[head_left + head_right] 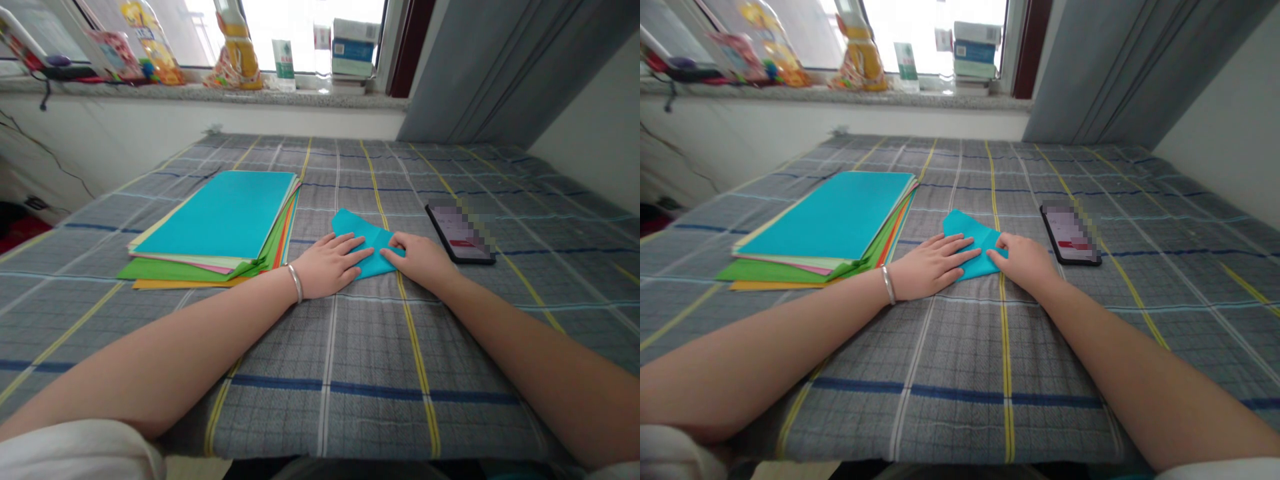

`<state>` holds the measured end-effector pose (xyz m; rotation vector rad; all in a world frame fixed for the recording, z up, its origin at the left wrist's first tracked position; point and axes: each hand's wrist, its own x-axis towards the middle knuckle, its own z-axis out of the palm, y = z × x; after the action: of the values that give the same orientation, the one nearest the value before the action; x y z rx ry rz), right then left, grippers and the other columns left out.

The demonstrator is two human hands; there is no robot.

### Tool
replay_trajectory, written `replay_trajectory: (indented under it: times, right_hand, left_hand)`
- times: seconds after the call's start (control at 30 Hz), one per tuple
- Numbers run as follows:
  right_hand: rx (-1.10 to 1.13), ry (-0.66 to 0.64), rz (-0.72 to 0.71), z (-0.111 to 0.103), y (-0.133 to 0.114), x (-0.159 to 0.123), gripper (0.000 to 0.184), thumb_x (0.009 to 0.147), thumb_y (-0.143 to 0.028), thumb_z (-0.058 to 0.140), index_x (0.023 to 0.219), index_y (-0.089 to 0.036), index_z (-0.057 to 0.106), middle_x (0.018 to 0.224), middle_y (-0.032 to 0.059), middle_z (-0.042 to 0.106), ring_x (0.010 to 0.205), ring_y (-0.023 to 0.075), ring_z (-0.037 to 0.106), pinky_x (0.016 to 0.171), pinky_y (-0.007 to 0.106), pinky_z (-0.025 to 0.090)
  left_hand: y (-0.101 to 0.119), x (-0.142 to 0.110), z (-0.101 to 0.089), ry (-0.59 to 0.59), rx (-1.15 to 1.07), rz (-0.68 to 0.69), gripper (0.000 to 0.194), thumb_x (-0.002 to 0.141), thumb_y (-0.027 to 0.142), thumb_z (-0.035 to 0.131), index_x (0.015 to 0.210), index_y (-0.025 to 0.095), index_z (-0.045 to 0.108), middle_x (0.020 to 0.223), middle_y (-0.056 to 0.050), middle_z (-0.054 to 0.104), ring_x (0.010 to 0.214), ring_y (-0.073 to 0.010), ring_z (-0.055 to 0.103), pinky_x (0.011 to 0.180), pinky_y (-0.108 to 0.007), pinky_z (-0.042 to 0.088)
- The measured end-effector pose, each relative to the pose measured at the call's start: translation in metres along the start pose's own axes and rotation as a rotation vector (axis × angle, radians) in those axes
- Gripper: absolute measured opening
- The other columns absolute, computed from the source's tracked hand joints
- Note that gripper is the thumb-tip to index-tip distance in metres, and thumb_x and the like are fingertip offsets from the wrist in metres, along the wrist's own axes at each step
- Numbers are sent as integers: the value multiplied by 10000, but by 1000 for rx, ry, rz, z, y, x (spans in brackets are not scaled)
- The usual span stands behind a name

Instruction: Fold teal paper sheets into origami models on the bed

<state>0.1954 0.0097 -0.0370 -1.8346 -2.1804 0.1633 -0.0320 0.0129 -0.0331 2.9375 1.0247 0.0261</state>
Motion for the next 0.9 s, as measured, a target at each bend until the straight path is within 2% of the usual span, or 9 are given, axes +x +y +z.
replay_trajectory:
  times: [0.13, 0.33, 0.4, 0.5, 0.57, 0.63, 0.77, 0.9]
  right_hand:
    - [-17, -12, 11, -1, -1, 0, 245, 870, -457, 544, 877, -228, 629, 866, 46, 703, 774, 227, 620, 595, 315, 347]
    - [-6, 42, -21, 1, 0, -2, 247, 861, -393, 578, 1031, -220, 627, 873, 51, 690, 745, 217, 626, 605, 310, 401]
    - [2, 115, -110, 2, 1, -3, 242, 861, -342, 588, 1054, -210, 650, 938, 67, 690, 821, 225, 634, 676, 329, 448]
    - [-20, 231, -361, 1, 2, -6, 180, 867, -289, 605, 991, -208, 706, 1019, 83, 703, 961, 254, 620, 836, 391, 467]
    - [-22, 216, -556, 0, 0, -9, 154, 894, -283, 594, 913, -210, 728, 993, 69, 727, 962, 243, 624, 878, 395, 465]
    - [-5, 159, -687, -1, -2, -12, 197, 931, -273, 555, 888, -205, 735, 964, 56, 742, 931, 216, 640, 873, 366, 478]
    - [28, 115, -727, 0, -3, -15, 234, 954, -289, 532, 912, -205, 746, 1010, 49, 740, 944, 195, 656, 843, 326, 498]
    - [31, 105, -732, 1, 1, -15, 221, 945, -313, 557, 956, -221, 757, 1048, 40, 736, 957, 188, 658, 844, 319, 504]
  left_hand:
    - [3, 4, 3, 47, 12, -49, 518, 1028, 425, 277, 1511, 253, 346, 1571, -74, 342, 1448, -288, 291, 1174, -472, 210]
    - [6, 7, 2, 45, 35, -79, 514, 1020, 438, 329, 1505, 270, 355, 1574, -60, 338, 1431, -296, 317, 1154, -484, 250]
    - [7, 7, 1, 46, 45, -82, 508, 1020, 434, 341, 1501, 273, 361, 1570, -60, 347, 1425, -292, 328, 1148, -483, 260]
    - [7, 7, 1, 47, 55, -80, 510, 1018, 440, 350, 1498, 270, 364, 1563, -65, 360, 1418, -293, 340, 1140, -484, 271]
    - [7, 7, 2, 52, 60, -70, 510, 1017, 448, 348, 1492, 260, 376, 1561, -67, 364, 1417, -295, 340, 1137, -484, 275]
    - [6, 8, 3, 58, 65, -60, 507, 1018, 450, 344, 1484, 256, 387, 1562, -65, 361, 1420, -298, 332, 1137, -485, 274]
    - [5, 9, 4, 33, 54, -62, 513, 1018, 450, 337, 1489, 252, 375, 1577, -61, 333, 1437, -311, 300, 1149, -501, 249]
    - [-5, 7, -1, -47, -22, -33, 574, 1000, 465, 356, 1514, 212, 312, 1606, -78, 258, 1477, -293, 223, 1180, -492, 192]
